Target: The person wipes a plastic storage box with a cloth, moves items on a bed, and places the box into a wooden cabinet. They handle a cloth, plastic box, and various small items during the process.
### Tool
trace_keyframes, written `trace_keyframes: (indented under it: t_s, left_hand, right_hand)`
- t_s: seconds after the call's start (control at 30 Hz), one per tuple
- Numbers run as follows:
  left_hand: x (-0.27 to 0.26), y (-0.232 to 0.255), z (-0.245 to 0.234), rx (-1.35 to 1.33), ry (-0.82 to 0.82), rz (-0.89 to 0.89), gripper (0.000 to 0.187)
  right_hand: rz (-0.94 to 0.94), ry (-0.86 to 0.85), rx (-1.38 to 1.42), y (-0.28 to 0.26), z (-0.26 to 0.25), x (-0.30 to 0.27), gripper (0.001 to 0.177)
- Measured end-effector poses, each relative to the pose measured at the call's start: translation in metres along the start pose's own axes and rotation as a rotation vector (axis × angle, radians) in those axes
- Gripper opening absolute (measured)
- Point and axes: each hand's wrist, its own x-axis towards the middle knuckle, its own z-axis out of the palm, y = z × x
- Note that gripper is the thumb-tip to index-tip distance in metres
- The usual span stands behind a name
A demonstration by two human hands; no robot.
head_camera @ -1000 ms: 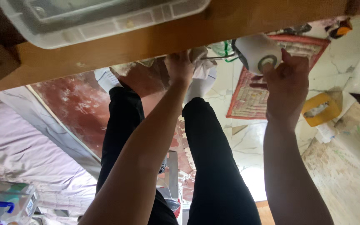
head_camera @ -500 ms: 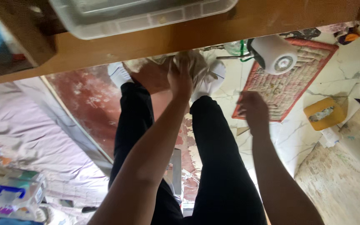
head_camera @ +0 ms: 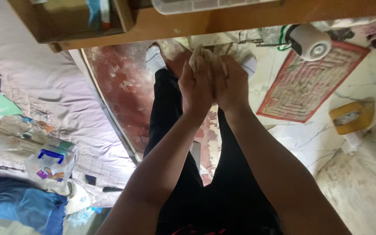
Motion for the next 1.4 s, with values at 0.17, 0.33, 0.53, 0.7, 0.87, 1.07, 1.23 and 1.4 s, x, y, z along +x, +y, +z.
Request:
trace_keyframes:
  t_s: [0.17,0.33,0.53,0.7,0.87,1.07,1.23,1.4]
  left_hand:
    - [0.019,0.037,-0.034,0.117,-0.270,-0.126,0.041]
    - [0.027,0.017,-0.071,0.577,-0.368,0.736,0.034]
    - [0.048,0.006,-0.050,0.343,-0.243,0.563,0.035]
    - [0.071,0.055,-0.013,0.012,-0.158,0.011,0.033]
    - [0.089,0.098,-0.001,0.112,-0.146,-0.109,0.057]
    - [0.113,0.112,0.026,-0.202,-0.597,0.037,0.056]
    - [0.174,0.099,-0.010,0.811,-0.054,0.617,0.065]
    - [0.192,0.081,-0.016,1.252,-0.210,0.593,0.075]
  right_hand:
    - [0.101,0.093,-0.054,-0.038,-0.012,0.014,0.022]
    - [0.087,0.243,0.499,-0.060,-0.050,0.027,0.020]
    - [-0.183,0.220,-0.137,-0.086,-0.055,0.025,0.044]
    - [-0.073,-0.067,0.041,-0.103,-0.039,0.021,0.042]
    - [0.038,0.276,-0.122,-0.112,-0.045,0.039,0.026]
    - [-0.091,0.200,0.046,-0.112,-0.071,0.078,0.050]
    - [-0.443,0.327,-0.639,-0.083,-0.083,0.143,0.050]
    - [-0.534,0.488,-0.816,-0.030,-0.047,0.196,0.048]
